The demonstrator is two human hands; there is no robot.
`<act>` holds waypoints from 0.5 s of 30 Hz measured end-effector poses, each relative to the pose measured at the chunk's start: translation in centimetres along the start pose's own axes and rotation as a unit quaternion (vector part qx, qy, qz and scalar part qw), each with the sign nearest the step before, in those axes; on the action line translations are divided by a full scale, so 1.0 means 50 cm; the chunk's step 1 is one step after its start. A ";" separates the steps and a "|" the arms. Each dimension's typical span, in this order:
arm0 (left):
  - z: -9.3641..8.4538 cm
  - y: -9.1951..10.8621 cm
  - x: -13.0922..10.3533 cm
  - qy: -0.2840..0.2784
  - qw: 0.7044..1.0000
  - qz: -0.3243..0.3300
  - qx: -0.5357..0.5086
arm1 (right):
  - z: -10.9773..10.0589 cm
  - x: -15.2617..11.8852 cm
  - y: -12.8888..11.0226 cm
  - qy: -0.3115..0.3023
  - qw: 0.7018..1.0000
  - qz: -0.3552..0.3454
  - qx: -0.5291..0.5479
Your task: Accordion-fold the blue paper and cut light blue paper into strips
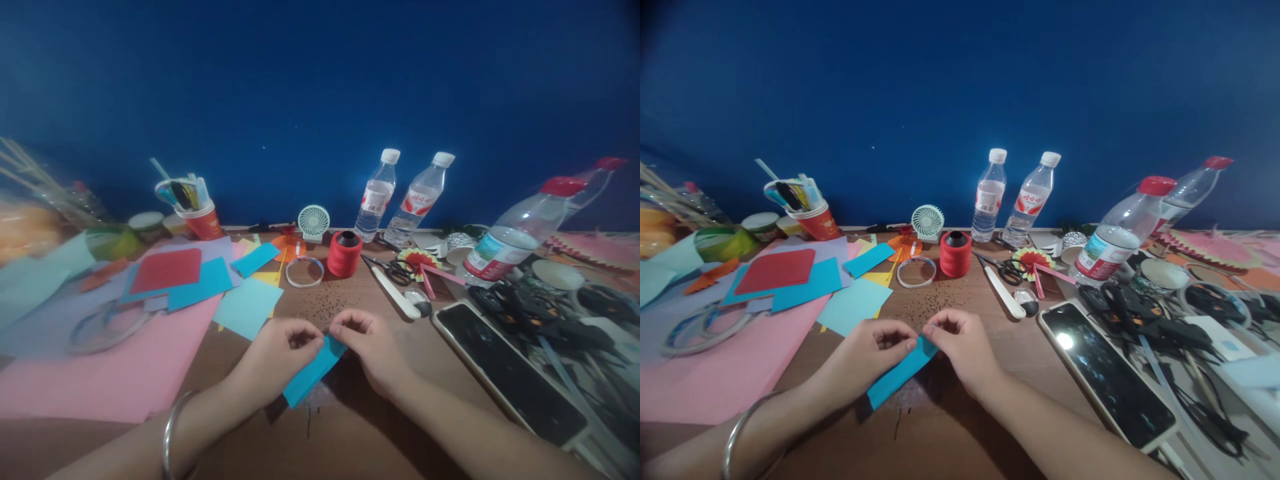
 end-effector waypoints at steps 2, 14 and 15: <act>-0.003 -0.001 0.002 0.007 1.000 0.000 0.000 | -0.003 0.000 0.002 0.014 1.000 -0.005 -0.004; -0.019 0.007 0.009 0.007 1.000 0.003 0.024 | -0.001 0.002 -0.014 -0.035 0.993 0.006 -0.111; -0.018 0.007 0.009 0.007 1.000 0.002 0.022 | -0.001 0.002 -0.014 -0.037 0.992 0.005 -0.123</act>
Point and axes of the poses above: each hand's wrist, its own x-axis towards the middle knuckle, its own z-axis out of the palm, y = z × x, the point moved 5 cm from there along x, towards the middle knuckle, and after that the axes turned 7 degrees about -x, right-handed, at the moved point
